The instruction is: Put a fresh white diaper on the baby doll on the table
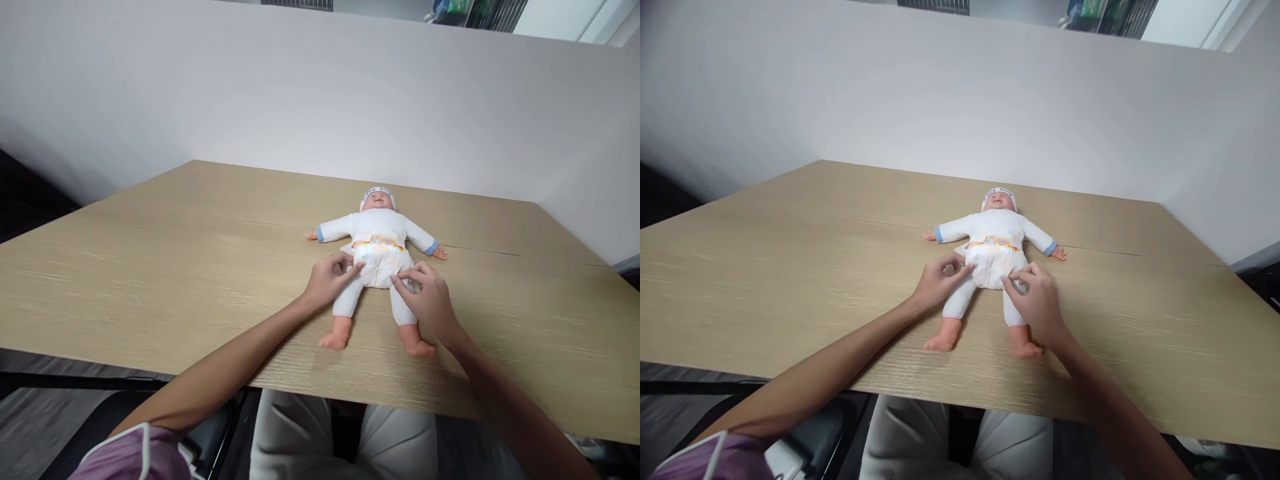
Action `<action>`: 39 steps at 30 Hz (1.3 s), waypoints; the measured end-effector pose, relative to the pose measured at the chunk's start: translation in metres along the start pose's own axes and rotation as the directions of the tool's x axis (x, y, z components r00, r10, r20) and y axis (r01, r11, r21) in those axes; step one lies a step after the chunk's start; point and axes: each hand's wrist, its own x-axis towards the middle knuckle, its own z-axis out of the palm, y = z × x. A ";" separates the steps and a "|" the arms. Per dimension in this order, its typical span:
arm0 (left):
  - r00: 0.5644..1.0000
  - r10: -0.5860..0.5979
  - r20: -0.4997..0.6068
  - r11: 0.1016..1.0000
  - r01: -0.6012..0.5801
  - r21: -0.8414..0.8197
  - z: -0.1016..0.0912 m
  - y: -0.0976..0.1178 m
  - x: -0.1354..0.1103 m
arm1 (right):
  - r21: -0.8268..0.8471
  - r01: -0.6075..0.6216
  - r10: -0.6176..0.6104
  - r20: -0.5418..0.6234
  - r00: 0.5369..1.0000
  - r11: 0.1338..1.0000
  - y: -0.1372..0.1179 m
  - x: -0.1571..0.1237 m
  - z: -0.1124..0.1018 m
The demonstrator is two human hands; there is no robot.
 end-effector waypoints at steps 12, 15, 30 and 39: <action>0.969 0.219 -0.116 0.837 -0.126 0.532 -0.025 -0.030 0.058 | -0.309 -0.008 -0.051 -0.181 0.982 0.951 0.089 0.059 0.005; 0.994 0.100 -0.037 0.735 -0.048 0.676 -0.023 -0.045 0.082 | -0.384 0.002 -0.020 -0.044 0.999 0.924 0.103 0.077 0.023; 0.975 -0.221 -0.030 0.825 0.203 0.528 -0.019 0.030 0.051 | -0.156 -0.244 0.262 0.106 0.959 0.957 0.061 0.073 0.007; 0.979 -0.184 0.092 0.943 0.149 0.297 -0.013 0.090 -0.223 | 0.272 -0.121 -0.004 0.418 0.908 0.955 0.013 -0.043 -0.114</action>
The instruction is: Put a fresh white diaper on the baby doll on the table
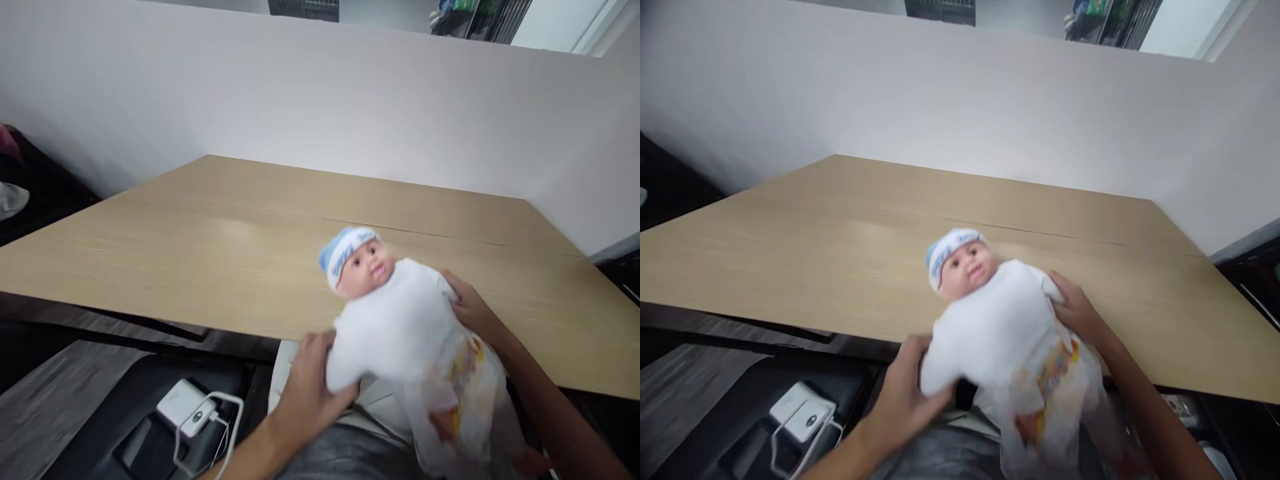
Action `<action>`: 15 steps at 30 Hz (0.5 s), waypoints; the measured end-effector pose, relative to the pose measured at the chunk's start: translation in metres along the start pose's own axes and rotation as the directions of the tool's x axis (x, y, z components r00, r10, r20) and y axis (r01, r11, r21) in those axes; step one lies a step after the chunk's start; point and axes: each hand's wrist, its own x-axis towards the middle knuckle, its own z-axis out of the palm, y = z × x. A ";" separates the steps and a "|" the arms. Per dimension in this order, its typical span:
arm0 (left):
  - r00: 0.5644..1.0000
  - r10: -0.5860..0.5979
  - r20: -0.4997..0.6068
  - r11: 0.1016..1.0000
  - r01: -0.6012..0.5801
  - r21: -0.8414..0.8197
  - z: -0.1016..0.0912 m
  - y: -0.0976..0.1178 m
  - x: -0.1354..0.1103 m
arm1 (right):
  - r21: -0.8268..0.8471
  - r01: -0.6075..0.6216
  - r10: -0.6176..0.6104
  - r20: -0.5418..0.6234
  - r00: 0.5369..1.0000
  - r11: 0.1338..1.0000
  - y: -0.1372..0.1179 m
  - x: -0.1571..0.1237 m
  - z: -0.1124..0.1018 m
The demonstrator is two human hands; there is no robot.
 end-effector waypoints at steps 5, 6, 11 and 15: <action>0.919 -0.041 0.393 0.999 0.025 0.044 0.026 -0.041 -0.136 | -0.055 0.001 0.014 0.275 0.961 0.999 -0.049 -0.094 0.032; 0.901 -0.053 0.431 0.997 0.025 0.070 0.022 -0.045 -0.149 | -0.079 0.000 0.024 0.302 0.953 0.997 -0.053 -0.108 0.044; 0.854 -0.129 0.503 0.969 0.001 0.246 -0.009 -0.040 -0.154 | -0.251 -0.053 0.110 0.217 0.970 0.967 -0.033 -0.139 0.116; 0.809 -0.216 0.546 0.925 -0.010 0.380 -0.014 -0.034 -0.149 | -0.215 -0.041 0.099 0.266 0.959 0.976 0.000 -0.139 0.155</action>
